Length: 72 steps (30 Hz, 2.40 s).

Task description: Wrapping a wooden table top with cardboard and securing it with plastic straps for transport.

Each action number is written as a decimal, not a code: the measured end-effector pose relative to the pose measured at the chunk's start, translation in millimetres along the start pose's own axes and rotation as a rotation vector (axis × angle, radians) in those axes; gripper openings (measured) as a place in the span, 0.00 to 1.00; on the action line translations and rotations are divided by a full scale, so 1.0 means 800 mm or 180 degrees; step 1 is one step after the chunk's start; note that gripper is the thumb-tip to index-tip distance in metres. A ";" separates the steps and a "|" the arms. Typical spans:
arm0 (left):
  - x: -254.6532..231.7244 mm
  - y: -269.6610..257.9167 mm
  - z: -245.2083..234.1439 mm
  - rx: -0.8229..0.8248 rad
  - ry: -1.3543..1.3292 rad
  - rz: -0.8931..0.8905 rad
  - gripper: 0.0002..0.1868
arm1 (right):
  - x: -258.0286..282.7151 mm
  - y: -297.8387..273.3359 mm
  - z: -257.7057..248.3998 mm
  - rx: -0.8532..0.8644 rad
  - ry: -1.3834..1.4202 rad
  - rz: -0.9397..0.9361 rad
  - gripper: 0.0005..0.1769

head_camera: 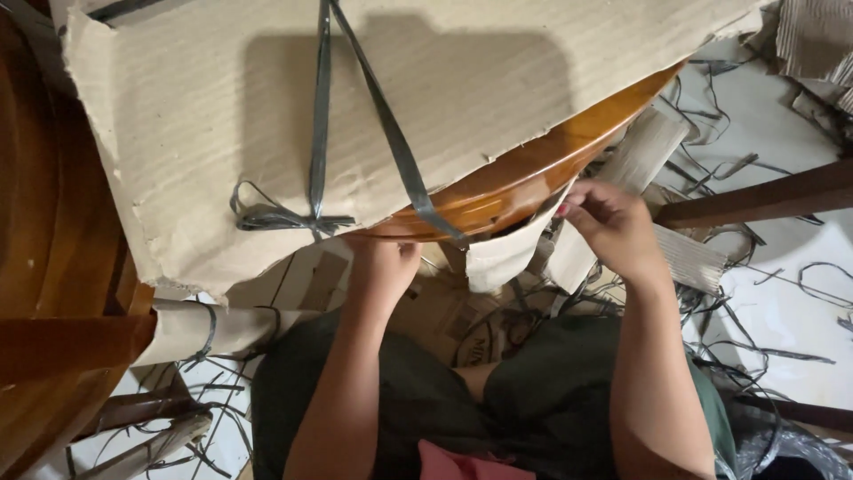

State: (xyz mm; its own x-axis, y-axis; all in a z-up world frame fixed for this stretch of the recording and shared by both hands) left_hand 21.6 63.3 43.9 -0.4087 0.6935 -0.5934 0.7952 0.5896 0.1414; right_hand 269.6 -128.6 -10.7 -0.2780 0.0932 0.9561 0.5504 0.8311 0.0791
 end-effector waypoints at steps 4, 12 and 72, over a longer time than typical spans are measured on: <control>-0.001 -0.014 0.002 -0.0243 0.0060 0.0131 0.07 | 0.025 -0.023 -0.005 -0.0148 0.0409 0.0266 0.13; -0.040 -0.056 -0.034 0.0350 0.0911 -0.0532 0.08 | 0.061 -0.046 0.044 0.0495 -0.0287 0.0650 0.27; -0.116 -0.024 0.033 -0.1569 -0.0612 0.2170 0.03 | 0.081 -0.091 0.070 -0.0934 0.0444 -0.1195 0.28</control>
State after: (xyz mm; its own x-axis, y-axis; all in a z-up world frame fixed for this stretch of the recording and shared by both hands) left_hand 56.2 -23.4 75.7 0.2056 0.9054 -0.3714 0.5358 0.2134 0.8169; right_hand 167.4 -152.3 29.4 -0.4027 -0.2740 0.8734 0.6364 0.6020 0.4823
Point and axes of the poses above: each hand's wrist, its own y-axis towards the middle knuckle, its own z-axis out of the palm, x = y × z, the point moved 5 cm from there along y, towards the middle knuckle, and after that the axes turned 10 degrees about x, right-handed, at the moved point
